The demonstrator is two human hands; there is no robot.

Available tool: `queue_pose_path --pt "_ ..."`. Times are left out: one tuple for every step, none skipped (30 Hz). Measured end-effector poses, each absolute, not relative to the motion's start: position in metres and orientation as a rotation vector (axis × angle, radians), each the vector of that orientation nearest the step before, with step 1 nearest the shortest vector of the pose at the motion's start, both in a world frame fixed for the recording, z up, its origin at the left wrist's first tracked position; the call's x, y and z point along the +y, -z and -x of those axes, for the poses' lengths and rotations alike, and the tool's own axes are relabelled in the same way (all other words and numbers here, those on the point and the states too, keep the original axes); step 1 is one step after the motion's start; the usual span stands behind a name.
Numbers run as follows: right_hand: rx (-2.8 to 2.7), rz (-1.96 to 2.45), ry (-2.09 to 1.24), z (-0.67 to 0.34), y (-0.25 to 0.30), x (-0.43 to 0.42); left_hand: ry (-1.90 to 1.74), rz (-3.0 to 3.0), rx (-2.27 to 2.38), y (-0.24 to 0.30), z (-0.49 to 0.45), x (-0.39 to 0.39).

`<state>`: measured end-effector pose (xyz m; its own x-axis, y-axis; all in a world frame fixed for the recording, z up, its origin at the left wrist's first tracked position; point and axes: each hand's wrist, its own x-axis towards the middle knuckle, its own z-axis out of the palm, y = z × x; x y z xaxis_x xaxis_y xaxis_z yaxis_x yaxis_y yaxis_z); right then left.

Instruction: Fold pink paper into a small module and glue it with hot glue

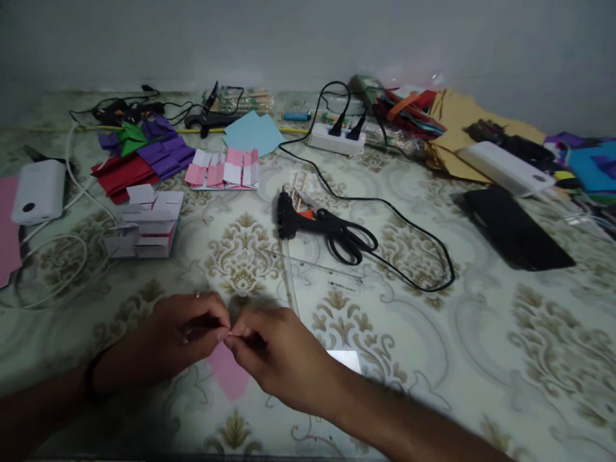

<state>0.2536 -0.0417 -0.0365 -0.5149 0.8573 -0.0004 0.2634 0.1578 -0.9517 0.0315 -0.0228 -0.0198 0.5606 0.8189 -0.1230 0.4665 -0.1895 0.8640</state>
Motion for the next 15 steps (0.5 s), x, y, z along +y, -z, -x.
queue_pose_path --pt "-1.885 1.045 -1.358 -0.2537 0.0376 -0.0423 -0.445 -1.835 1.046 0.0198 -0.0321 -0.0231" --pt "-1.892 1.021 -1.348 -0.2538 0.0387 -0.043 -0.423 -1.836 1.038 0.0199 -0.0325 -0.0235" --pt "-1.896 0.996 -1.342 -0.2539 0.0396 -0.0436 -0.398 -1.839 1.027 0.0201 -0.0328 -0.0238" --pt "-1.899 0.977 -1.341 -0.2541 0.0404 -0.0442 -0.38 -1.841 1.022 0.0203 -0.0331 -0.0241" --pt "-1.898 0.966 -1.34 -0.2543 0.0408 -0.0447 -0.362 -1.84 1.021 0.0206 -0.0332 -0.0244" --pt "-1.894 0.962 -1.342 -0.2545 0.0408 -0.0451 -0.343 -1.835 1.025 0.0208 -0.0334 -0.0246" --pt "-1.891 0.961 -1.347 -0.2546 0.0405 -0.0453 -0.33 -1.825 1.028 0.021 -0.0335 -0.0248" --pt "-1.891 0.955 -1.352 -0.2545 0.0399 -0.0454 -0.321 -1.81 1.029 0.0211 -0.0336 -0.0249" --pt "-1.893 0.948 -1.356 -0.2544 0.0391 -0.0453 -0.317 -1.791 1.025 0.0212 -0.0336 -0.0249" --pt "-1.894 0.938 -1.361 -0.2542 0.0382 -0.0451 -0.314 -1.77 1.015 0.0213 -0.0335 -0.0248" --pt "-1.892 0.924 -1.367 -0.2539 0.0373 -0.0446 -0.311 -1.753 1.002 0.0214 -0.0332 -0.0245" --pt "-1.883 0.913 -1.376 -0.2536 0.0365 -0.0441 -0.306 -1.74 0.99 0.0214 -0.0329 -0.024" --pt "-1.867 0.904 -1.394 -0.2534 0.0359 -0.0435 -0.298 -1.73 0.979 0.0213 -0.0324 -0.0233" --pt "-1.843 0.903 -1.423 -0.2534 0.0353 -0.0428 -0.287 -1.722 0.974 0.0211 -0.0319 -0.0225" --pt "-1.81 0.91 -1.464 -0.2536 0.035 -0.0422 -0.277 -1.715 0.973 0.0208 -0.0313 -0.0217"
